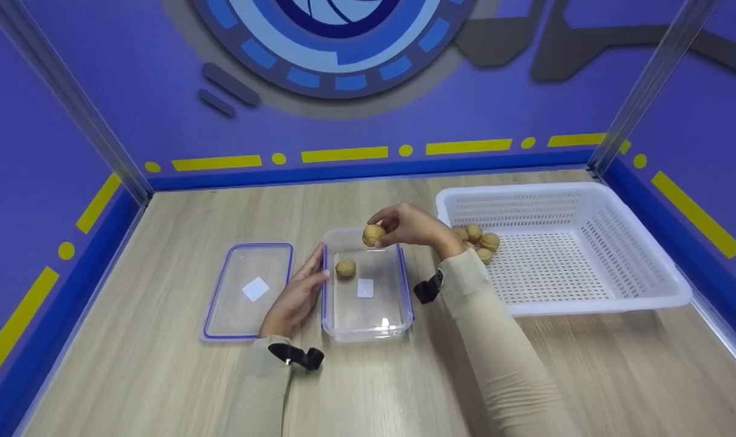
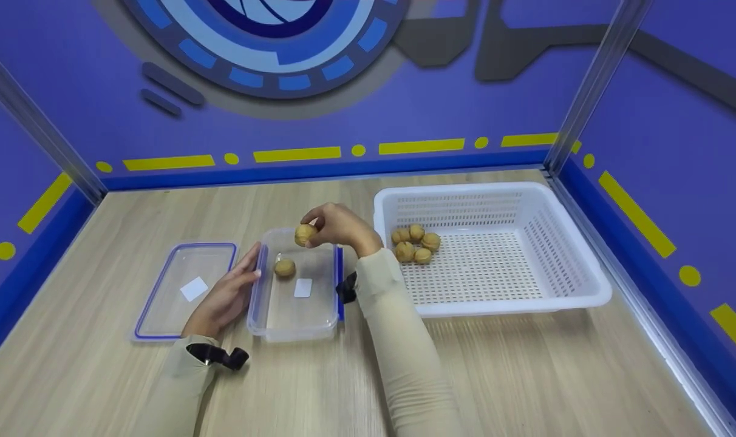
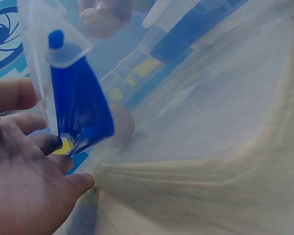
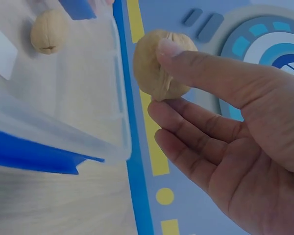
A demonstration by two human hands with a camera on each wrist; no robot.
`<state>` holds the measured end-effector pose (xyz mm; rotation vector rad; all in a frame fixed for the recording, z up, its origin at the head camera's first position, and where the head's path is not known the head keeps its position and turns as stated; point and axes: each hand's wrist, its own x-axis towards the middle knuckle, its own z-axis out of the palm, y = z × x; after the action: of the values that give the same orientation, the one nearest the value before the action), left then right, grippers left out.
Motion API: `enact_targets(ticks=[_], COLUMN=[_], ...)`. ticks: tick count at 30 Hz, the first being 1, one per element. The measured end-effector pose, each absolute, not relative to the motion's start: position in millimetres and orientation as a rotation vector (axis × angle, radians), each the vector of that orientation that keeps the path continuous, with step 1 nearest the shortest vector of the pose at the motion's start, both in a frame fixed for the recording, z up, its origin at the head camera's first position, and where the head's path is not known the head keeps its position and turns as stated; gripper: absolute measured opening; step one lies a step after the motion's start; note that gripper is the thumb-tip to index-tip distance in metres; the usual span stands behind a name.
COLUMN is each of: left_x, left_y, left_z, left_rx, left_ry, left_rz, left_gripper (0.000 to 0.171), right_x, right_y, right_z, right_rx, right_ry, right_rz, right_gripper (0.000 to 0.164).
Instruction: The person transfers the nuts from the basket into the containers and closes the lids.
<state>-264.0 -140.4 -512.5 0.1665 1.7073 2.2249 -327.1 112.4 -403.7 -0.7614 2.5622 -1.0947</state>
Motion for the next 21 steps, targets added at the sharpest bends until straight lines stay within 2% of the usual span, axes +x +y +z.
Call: enact_targets(ticks=[21], left_x=[-265.3], left_y=[-139.4], left_z=[-514.8], left_rx=[0.219], left_ry=[1.662], left_rz=[2.250], left_gripper=[0.070], right_x=[-325.5], right_y=[85.1], right_z=[-420.9], right_rx=[-0.678], right_ry=[2.598], right_rz=[-1.015], right_gripper=[0.042])
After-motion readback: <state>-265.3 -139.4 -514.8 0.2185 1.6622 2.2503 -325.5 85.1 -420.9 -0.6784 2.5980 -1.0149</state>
